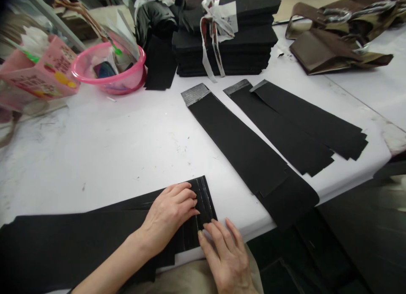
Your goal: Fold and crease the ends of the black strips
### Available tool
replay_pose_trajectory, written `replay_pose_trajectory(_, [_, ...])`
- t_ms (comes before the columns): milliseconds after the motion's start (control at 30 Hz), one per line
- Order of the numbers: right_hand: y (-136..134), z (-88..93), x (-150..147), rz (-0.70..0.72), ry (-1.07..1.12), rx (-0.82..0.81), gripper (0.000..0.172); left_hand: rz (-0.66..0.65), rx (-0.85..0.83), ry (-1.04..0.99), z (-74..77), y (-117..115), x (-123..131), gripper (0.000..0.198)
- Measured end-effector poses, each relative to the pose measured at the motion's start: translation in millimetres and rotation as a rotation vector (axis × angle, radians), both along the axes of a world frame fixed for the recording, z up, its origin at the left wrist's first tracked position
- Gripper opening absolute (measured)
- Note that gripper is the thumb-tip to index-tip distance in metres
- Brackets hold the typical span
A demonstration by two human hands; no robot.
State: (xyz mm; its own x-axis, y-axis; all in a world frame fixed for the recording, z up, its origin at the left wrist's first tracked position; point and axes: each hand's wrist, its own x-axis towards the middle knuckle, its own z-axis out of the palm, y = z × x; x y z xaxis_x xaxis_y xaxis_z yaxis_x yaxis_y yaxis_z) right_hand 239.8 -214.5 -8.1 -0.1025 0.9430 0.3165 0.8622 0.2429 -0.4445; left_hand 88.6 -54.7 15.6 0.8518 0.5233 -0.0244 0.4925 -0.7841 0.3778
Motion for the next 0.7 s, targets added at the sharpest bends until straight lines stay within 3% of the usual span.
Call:
replay_pose_trajectory(167, [0.0,-1.4,3.1,0.022,-0.016,0.016,0.039,-0.001,-0.074,0.125,14.8,15.8,17.0,0.030])
replay_pose_trajectory(267, [0.6,-3.5,3.5,0.000,-0.006,0.041,0.041,-0.021,-0.109,0.152,17.8,25.3,23.3,0.029])
replay_pose_trajectory(600, [1.8,-6.7,2.9,-0.050,0.036,0.048,0.041,0.026,-0.309,0.021,9.6,47.7,22.5,0.026])
replay_pose_trajectory(700, [1.4,-5.7,5.7,0.009,-0.002,0.016,0.040,0.060,-0.330,-0.016,7.5,47.9,21.7,0.022])
